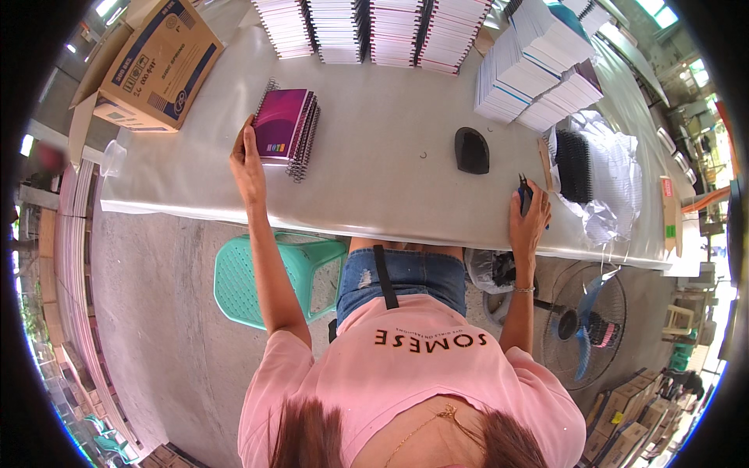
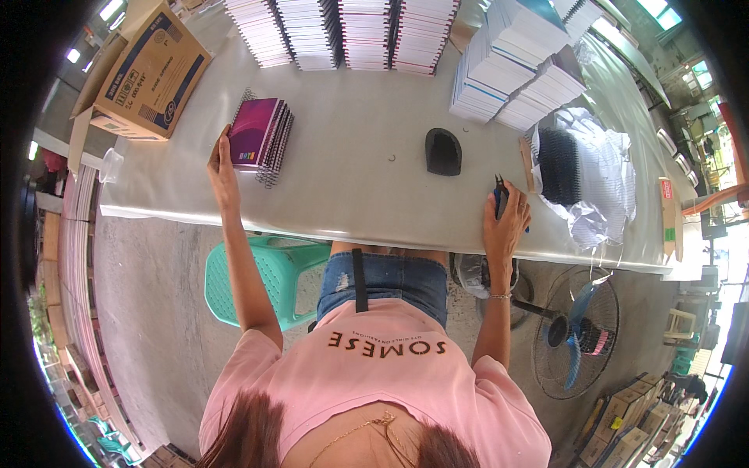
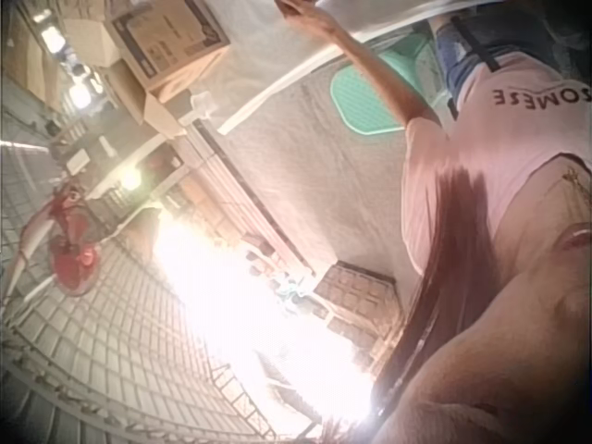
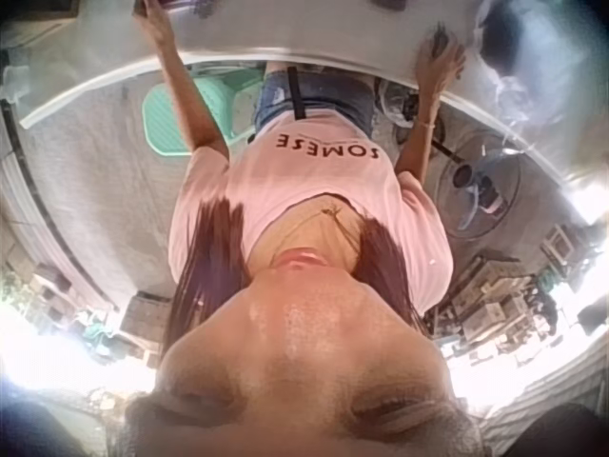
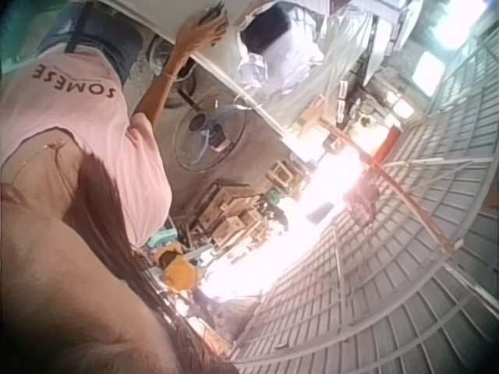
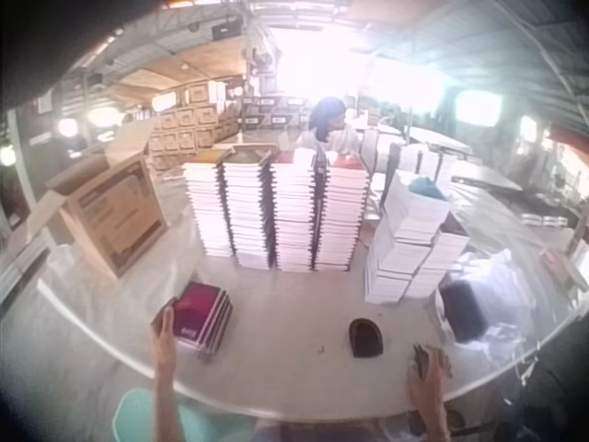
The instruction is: The person assembles spiral-bound notebooks by inserting a black plastic coil into the punched holes of a purple notebook cover. They use pliers to secure the coil and place the finished notebook onto a stack. The process is repeated for multiple notebooks.
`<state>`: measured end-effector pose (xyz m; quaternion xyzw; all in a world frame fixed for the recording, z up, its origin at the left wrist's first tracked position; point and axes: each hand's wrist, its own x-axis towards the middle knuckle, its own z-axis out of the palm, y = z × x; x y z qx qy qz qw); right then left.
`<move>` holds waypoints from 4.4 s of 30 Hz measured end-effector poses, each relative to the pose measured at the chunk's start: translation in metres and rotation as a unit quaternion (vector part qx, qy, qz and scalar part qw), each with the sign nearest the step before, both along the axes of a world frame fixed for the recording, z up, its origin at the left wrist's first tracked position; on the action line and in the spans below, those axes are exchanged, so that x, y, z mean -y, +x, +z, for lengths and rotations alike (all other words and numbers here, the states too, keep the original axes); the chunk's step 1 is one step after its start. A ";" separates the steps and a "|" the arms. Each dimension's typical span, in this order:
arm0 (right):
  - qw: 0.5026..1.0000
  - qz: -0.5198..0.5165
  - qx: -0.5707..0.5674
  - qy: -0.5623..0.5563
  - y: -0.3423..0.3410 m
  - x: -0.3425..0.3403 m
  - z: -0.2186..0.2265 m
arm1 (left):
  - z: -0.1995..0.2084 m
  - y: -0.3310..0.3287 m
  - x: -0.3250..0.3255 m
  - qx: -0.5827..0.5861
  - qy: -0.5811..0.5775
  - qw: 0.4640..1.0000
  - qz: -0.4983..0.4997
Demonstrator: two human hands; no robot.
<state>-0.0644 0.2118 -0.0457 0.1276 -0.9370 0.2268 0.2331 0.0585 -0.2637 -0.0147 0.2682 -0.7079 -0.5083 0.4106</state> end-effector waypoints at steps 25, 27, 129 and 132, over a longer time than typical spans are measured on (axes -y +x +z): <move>0.998 -0.004 0.030 -0.053 0.003 0.000 0.004 | 0.052 -0.061 0.001 0.486 -0.252 0.836 -0.028; 0.998 -0.007 0.030 -0.050 0.003 -0.001 0.001 | 0.055 -0.060 0.000 0.491 -0.254 0.833 -0.035; 0.423 0.463 0.499 -0.598 0.045 0.315 0.003 | -0.001 0.022 0.060 0.059 0.283 0.923 -0.256; 0.449 0.475 0.505 -0.564 0.043 0.314 -0.009 | -0.006 0.024 0.056 0.051 0.257 0.930 -0.258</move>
